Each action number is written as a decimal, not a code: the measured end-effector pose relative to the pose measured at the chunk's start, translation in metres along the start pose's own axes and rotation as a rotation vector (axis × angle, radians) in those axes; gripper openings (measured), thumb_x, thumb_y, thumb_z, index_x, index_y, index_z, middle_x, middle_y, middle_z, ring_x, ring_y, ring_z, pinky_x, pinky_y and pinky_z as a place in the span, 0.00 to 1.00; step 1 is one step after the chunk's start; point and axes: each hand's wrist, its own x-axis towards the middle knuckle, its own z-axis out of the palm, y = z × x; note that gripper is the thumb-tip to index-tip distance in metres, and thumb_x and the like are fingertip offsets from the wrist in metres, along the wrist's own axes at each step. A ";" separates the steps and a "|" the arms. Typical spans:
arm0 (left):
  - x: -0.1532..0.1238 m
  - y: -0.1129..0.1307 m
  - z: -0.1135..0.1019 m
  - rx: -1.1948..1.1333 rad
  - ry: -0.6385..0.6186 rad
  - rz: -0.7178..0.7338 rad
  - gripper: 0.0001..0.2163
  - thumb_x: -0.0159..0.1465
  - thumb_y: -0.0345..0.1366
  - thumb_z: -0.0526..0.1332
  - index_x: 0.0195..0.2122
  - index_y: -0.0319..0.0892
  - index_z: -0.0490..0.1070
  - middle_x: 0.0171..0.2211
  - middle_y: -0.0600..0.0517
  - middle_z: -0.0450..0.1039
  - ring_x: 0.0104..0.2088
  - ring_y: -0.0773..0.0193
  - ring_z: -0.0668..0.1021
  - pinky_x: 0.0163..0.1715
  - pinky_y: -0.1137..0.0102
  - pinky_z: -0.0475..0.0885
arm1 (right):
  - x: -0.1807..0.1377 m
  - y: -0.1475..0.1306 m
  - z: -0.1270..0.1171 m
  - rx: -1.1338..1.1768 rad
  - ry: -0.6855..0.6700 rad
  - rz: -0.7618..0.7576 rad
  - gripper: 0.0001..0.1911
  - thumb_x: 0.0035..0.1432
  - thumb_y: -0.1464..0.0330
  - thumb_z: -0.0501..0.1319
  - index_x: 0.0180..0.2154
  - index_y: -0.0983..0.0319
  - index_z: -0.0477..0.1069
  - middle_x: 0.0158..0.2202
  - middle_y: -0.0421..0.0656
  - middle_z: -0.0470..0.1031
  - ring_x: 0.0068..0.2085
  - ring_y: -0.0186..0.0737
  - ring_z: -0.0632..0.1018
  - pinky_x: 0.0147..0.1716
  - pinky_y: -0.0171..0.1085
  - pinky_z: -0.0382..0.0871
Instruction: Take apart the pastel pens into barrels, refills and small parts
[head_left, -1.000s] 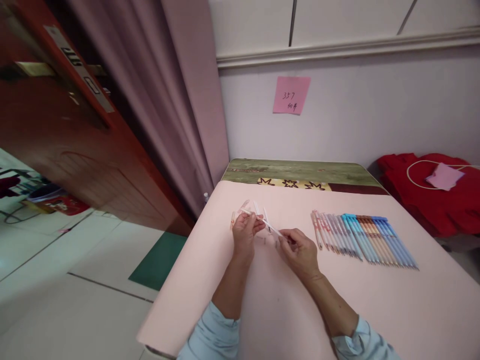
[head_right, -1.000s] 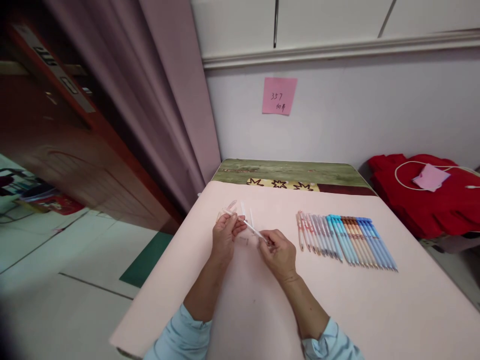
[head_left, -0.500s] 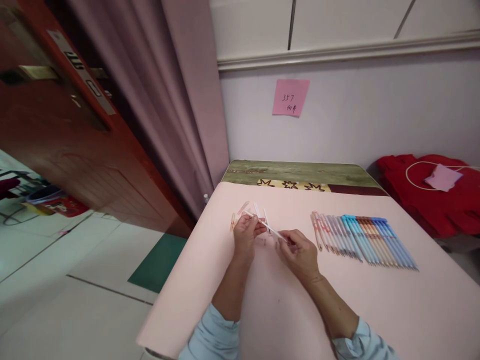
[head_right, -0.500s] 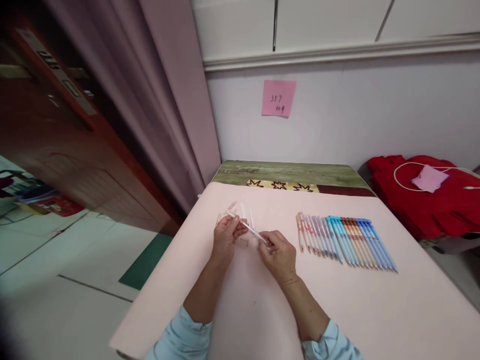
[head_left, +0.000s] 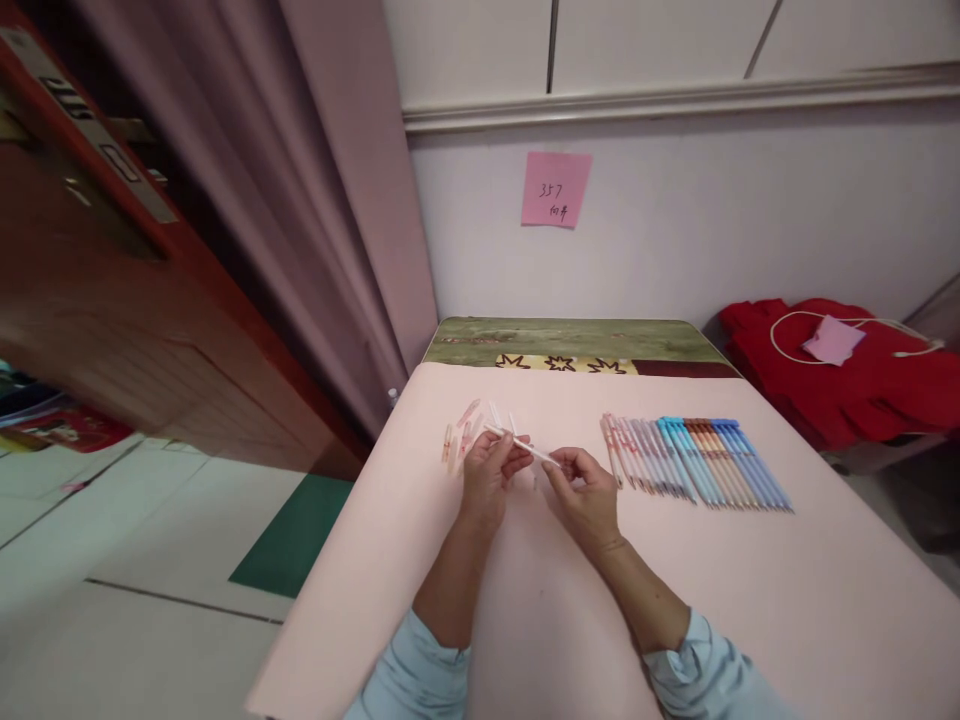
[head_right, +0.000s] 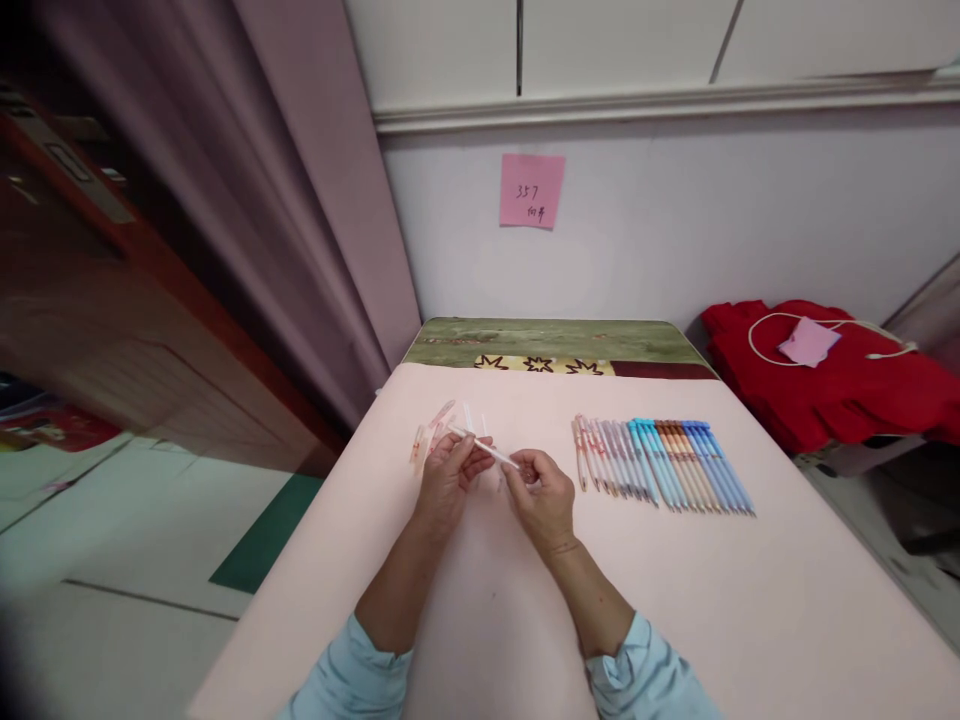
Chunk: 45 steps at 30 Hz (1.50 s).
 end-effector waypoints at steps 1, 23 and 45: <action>0.000 0.000 0.000 0.002 -0.010 0.002 0.14 0.55 0.40 0.69 0.33 0.38 0.68 0.34 0.45 0.79 0.29 0.67 0.80 0.34 0.72 0.76 | 0.000 0.001 -0.001 -0.001 -0.019 0.027 0.11 0.58 0.59 0.62 0.33 0.61 0.73 0.25 0.39 0.73 0.25 0.33 0.70 0.28 0.32 0.65; 0.005 -0.003 -0.007 0.101 0.010 0.061 0.15 0.54 0.42 0.69 0.34 0.38 0.68 0.34 0.45 0.80 0.27 0.68 0.79 0.33 0.70 0.75 | 0.000 0.006 -0.001 -0.061 -0.138 0.098 0.19 0.54 0.54 0.64 0.42 0.61 0.71 0.28 0.38 0.76 0.26 0.33 0.73 0.28 0.30 0.64; 0.005 -0.001 -0.008 0.168 0.023 0.066 0.16 0.52 0.43 0.70 0.32 0.38 0.69 0.31 0.47 0.79 0.27 0.66 0.78 0.31 0.70 0.74 | -0.001 0.004 -0.001 -0.166 -0.176 0.063 0.16 0.55 0.54 0.64 0.36 0.60 0.73 0.25 0.37 0.74 0.24 0.32 0.72 0.27 0.30 0.62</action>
